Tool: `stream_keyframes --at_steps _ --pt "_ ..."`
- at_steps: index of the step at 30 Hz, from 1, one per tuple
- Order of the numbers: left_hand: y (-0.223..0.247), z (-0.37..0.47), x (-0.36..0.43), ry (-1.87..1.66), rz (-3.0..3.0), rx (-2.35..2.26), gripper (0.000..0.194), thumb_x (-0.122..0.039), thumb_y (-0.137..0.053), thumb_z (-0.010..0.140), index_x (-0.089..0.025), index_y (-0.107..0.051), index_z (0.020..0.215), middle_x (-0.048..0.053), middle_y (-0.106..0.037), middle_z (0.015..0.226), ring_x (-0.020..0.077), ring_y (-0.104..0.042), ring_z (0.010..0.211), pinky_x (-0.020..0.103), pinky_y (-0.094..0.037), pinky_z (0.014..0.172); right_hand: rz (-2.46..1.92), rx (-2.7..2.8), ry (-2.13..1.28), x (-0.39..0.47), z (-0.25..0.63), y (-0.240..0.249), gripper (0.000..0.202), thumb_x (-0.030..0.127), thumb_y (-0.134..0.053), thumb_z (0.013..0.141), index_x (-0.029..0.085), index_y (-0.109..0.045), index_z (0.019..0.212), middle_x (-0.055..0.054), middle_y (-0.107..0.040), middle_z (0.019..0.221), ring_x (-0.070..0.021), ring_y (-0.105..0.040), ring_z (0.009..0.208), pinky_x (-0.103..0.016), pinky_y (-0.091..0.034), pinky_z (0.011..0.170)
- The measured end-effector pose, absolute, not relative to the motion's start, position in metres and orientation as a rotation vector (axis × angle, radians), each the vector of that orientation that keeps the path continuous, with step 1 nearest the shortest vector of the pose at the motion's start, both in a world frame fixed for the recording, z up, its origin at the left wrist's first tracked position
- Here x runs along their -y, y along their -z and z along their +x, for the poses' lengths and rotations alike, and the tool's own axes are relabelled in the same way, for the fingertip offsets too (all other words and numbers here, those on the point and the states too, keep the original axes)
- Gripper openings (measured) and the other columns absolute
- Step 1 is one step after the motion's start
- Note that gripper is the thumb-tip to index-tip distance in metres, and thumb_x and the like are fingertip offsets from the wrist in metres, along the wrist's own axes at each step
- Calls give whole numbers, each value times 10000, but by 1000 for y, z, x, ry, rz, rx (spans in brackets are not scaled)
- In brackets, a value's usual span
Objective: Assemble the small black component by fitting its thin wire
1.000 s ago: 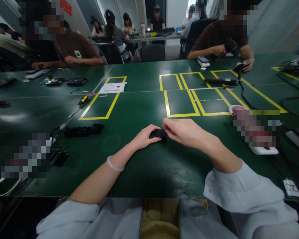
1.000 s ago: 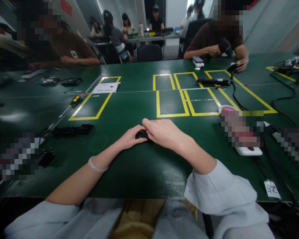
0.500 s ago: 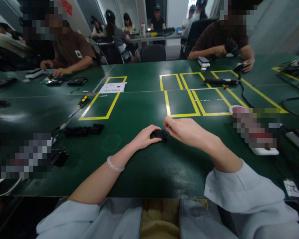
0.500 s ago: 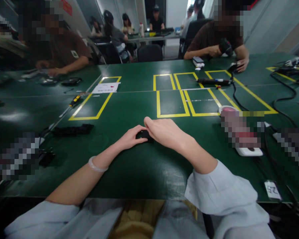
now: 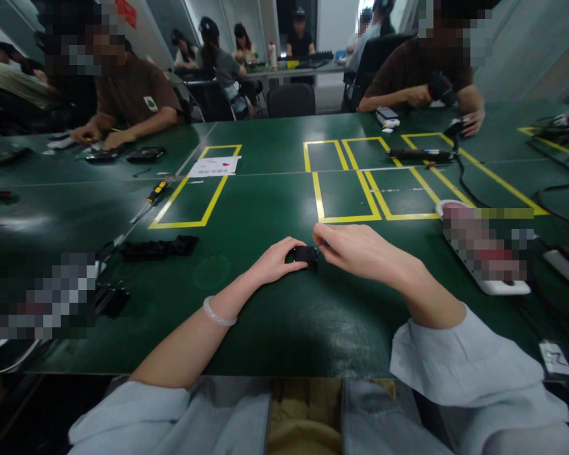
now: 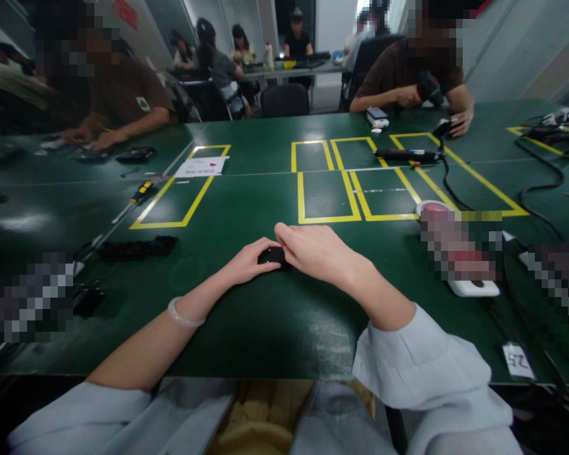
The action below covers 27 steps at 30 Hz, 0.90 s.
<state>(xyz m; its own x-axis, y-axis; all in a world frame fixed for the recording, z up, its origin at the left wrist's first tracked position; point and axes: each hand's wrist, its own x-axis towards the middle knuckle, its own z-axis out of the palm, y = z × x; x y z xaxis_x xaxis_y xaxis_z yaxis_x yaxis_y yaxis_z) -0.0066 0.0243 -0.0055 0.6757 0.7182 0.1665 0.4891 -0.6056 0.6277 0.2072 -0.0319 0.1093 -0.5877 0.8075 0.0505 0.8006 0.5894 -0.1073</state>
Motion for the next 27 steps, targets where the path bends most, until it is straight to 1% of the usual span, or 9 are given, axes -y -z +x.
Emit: stream_keyframes --at_steps 4,5,7,10,13,16,20,23,27 --pt "5 -6 -24 -544 2338 -946 381 -455 -608 829 -217 -565 1124 47 -603 1061 229 -581 993 352 -454 875 -1501 2661 -55 29 204 -106 269 406 -337 962 193 -494 1011 -45 -662 772 -177 -596 651 -265 -200 516" --pt "5 -6 -24 -542 2338 -948 383 -451 -611 828 -218 -564 1129 47 -604 1062 229 -581 993 352 -454 875 -1524 2653 -18 28 204 -105 275 409 -336 963 193 -500 1010 -47 -661 755 -184 -600 651 -267 -195 515" --pt "5 -6 -23 -548 2341 -942 384 -437 -619 828 -219 -561 1138 42 -603 1070 222 -581 994 343 -452 877 -1555 2634 26 25 204 -101 226 359 -356 958 196 -505 1005 -44 -662 740 -190 -605 649 -268 -190 514" --pt "6 -7 -23 -565 2350 -926 374 -419 -629 831 -213 -559 1135 31 -601 1071 203 -582 992 321 -445 875 -1485 2622 -41 22 206 -98 194 300 -361 948 190 -487 1047 -38 -659 763 -176 -600 656 -262 -218 523" --pt "8 -7 -24 -575 2353 -916 373 -418 -630 834 -209 -556 1134 28 -599 1063 196 -582 987 313 -440 869 -1447 2587 -106 22 208 -96 165 261 -394 922 188 -478 1043 -27 -650 774 -160 -587 662 -254 -243 536" --pt "8 -7 -24 -581 2351 -912 372 -434 -621 836 -209 -560 1126 35 -599 1059 205 -580 985 321 -440 866 -1481 2531 -99 22 206 -95 154 291 -410 926 194 -495 1009 -30 -656 791 -160 -591 691 -251 -251 548" --pt "7 -6 -24 -576 2350 -924 385 -449 -624 827 -215 -565 1127 43 -603 1063 218 -581 986 338 -441 874 -1581 2504 -27 21 201 -95 224 369 -392 950 195 -526 995 -42 -673 787 -174 -607 696 -258 -234 540" --pt "6 -6 -24 -573 2346 -929 384 -450 -627 823 -218 -570 1123 42 -608 1053 220 -583 983 339 -445 870 -1613 2514 17 21 199 -96 235 368 -388 954 192 -536 1000 -43 -674 760 -181 -614 685 -263 -225 537" --pt "5 -5 -23 -565 2340 -943 371 -442 -628 819 -224 -574 1114 40 -613 1050 224 -586 986 345 -451 873 -1632 2507 21 20 199 -96 261 389 -368 960 194 -535 1005 -49 -677 773 -183 -613 687 -265 -227 536"
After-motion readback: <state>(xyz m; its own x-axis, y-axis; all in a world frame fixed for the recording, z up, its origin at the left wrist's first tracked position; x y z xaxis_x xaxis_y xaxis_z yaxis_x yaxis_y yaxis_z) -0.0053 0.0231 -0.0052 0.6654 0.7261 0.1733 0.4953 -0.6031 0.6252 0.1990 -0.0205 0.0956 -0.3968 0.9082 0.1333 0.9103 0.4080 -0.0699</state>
